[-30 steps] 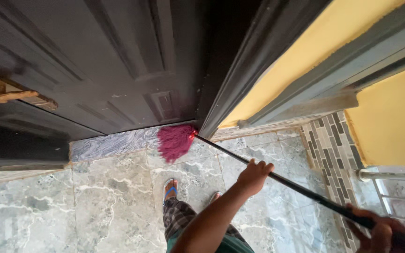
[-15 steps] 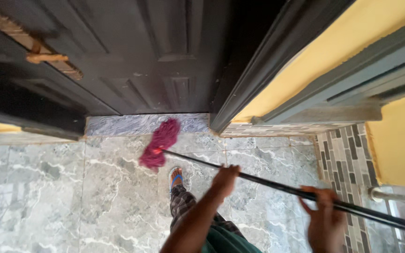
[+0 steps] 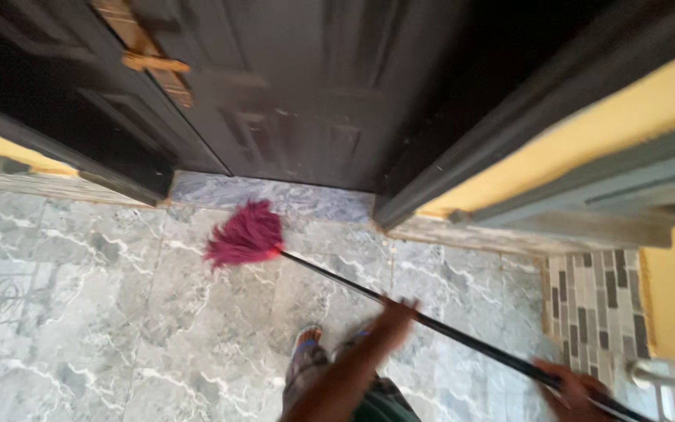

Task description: The person mops a tiled floor using a mop, moving it across the surface and around a balcony area.

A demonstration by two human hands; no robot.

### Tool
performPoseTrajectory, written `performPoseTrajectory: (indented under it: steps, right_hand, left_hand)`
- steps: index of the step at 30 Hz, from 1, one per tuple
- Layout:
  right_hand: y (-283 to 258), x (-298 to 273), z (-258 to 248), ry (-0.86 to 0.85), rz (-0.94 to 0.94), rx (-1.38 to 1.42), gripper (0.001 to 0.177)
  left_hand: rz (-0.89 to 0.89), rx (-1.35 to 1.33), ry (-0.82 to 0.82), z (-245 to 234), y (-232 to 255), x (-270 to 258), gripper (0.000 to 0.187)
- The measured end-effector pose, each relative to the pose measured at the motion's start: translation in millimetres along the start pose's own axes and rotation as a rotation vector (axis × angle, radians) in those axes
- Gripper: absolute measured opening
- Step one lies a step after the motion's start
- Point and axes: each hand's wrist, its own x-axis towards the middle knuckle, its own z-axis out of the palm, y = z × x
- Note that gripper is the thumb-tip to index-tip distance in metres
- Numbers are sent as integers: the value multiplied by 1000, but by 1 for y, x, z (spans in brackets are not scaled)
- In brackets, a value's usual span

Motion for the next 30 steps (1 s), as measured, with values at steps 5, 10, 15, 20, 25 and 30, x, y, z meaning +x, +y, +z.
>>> performPoseTrajectory:
  steps: [5, 10, 15, 20, 25, 30]
  right_hand:
    - [-45, -9, 14, 84, -42, -141, 19]
    - [-64, -55, 71, 151, 41, -250, 24]
    - [-48, -105, 127, -87, -75, 15, 24]
    - [-1, -140, 193, -270, 82, 161, 13]
    - [3, -161, 196, -295, 142, 217, 16]
    - [-18, -163, 126, -177, 49, 134, 16]
  left_hand:
    - [31, -113, -47, -47, 56, -11, 40]
    - [-54, -137, -43, -75, 18, -35, 19]
    - [-153, -77, -71, -70, -67, -73, 45]
    - [-310, 158, -175, -70, -165, -115, 57]
    - [-514, -45, -83, -78, -174, -145, 34]
    - [-306, 63, -143, -40, -101, -120, 38]
